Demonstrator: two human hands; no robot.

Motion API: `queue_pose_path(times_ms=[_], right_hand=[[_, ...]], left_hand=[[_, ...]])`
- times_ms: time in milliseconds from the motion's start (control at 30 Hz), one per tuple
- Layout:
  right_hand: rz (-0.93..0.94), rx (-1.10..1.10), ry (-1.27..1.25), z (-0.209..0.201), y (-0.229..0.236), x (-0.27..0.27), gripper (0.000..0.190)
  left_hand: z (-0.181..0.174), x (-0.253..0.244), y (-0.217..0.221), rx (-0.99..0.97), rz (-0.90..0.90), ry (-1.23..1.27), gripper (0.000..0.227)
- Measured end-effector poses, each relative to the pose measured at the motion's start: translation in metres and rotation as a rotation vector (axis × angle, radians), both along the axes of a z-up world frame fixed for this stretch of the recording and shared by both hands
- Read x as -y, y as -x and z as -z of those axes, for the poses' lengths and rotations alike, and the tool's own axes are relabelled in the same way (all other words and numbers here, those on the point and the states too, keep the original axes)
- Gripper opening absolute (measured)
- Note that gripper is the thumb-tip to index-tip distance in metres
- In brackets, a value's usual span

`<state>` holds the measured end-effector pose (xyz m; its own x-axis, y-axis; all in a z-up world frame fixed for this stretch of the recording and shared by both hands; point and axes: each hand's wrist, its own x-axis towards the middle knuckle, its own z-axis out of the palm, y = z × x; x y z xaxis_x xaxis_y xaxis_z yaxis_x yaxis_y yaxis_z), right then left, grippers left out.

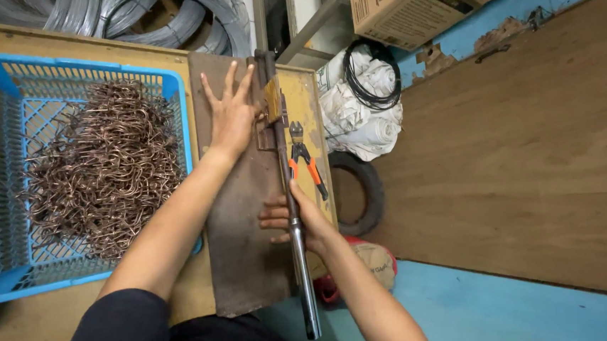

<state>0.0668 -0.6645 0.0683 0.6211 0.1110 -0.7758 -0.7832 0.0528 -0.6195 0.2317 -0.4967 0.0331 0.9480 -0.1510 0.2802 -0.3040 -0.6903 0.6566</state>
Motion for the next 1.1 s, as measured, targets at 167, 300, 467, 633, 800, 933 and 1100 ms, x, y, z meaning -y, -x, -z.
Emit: queue_pose_path(times_ms=[167, 300, 467, 633, 800, 933, 1100], right_hand=[[-0.003, -0.052, 0.125, 0.000, -0.011, -0.008, 0.097], [0.079, -0.123, 0.282, -0.020, -0.012, -0.029, 0.085], [0.082, -0.092, 0.445, -0.002, -0.010, -0.028, 0.086], [0.094, -0.129, 0.538, 0.011, -0.012, -0.022, 0.092], [-0.109, -0.045, 0.807, -0.002, -0.007, -0.043, 0.095], [-0.135, -0.086, 0.837, -0.002, -0.010, -0.043, 0.097], [-0.157, -0.167, 0.856, -0.045, -0.020, -0.080, 0.098]], left_hand=[[0.000, 0.003, -0.002, -0.034, -0.012, 0.035, 0.014], [0.004, 0.003, -0.001, -0.154, -0.070, 0.133, 0.013], [-0.020, 0.001, 0.006, -0.177, -0.038, 0.149, 0.017], [-0.004, 0.005, -0.007, -0.101, -0.001, 0.047, 0.010], [0.008, 0.015, -0.020, 0.034, 0.015, -0.194, 0.014], [0.008, 0.021, -0.023, -0.117, 0.035, -0.137, 0.010], [0.014, 0.020, -0.022, -0.015, -0.005, -0.206, 0.016]])
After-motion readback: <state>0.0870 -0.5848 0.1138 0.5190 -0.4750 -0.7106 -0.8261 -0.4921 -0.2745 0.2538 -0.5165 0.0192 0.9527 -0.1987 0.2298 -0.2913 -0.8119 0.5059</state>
